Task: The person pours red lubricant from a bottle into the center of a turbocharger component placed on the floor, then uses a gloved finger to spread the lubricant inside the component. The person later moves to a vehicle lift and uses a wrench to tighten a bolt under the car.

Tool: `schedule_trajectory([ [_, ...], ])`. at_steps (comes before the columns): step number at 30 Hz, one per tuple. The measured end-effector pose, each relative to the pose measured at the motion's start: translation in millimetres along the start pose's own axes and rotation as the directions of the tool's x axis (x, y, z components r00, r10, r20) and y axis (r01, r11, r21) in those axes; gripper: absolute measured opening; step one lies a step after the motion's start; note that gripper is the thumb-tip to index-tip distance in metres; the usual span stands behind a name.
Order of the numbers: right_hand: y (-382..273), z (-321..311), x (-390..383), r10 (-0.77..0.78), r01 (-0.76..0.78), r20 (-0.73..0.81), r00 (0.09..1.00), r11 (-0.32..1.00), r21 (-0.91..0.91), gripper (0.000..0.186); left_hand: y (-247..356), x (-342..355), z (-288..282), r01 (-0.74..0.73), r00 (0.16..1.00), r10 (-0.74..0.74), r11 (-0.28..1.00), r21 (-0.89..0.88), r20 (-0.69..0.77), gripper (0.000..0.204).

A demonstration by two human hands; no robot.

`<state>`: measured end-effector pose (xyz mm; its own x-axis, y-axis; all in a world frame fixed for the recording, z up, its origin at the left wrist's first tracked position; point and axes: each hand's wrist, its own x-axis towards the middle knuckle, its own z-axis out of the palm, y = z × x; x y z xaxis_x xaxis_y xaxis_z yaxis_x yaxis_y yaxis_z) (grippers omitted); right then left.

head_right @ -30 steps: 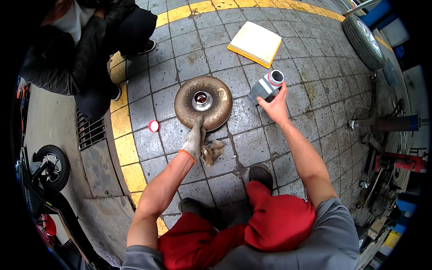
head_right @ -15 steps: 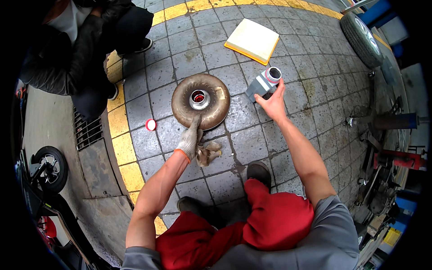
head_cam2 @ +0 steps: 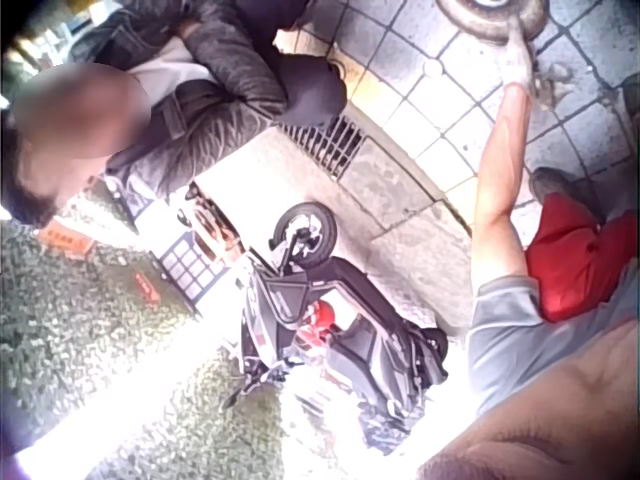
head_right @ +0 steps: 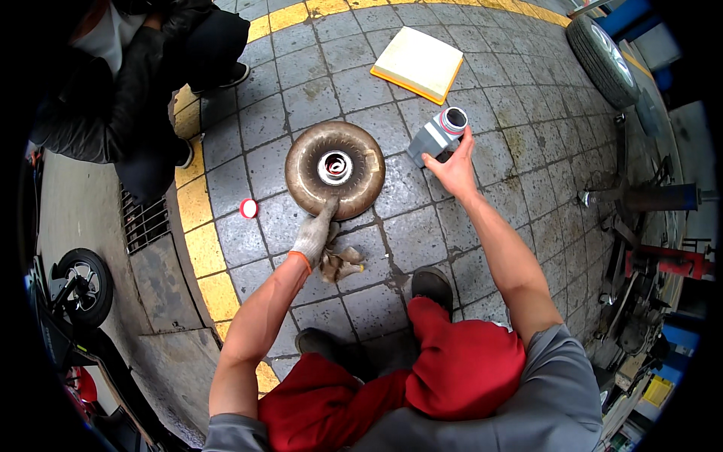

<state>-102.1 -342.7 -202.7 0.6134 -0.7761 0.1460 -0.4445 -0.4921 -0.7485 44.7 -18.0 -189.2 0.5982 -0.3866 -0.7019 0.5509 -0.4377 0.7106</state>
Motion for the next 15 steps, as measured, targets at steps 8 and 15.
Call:
schedule_trajectory([
  [8, 11.4, 3.6, 5.7, -0.03, 0.03, -0.002, 1.0, 1.0, 0.001, 0.131, -5.5, 7.7, -8.8, 0.049, 0.997, -0.048, 0.999, -0.013, 0.066, 0.068],
  [15, 10.3, -1.5, 6.1, -0.005, 0.005, 0.002, 1.0, 1.0, -0.019, 0.132, -5.3, 8.5, -10.2, 0.082, 0.994, -0.082, 0.997, 0.012, 0.066, 0.068],
])
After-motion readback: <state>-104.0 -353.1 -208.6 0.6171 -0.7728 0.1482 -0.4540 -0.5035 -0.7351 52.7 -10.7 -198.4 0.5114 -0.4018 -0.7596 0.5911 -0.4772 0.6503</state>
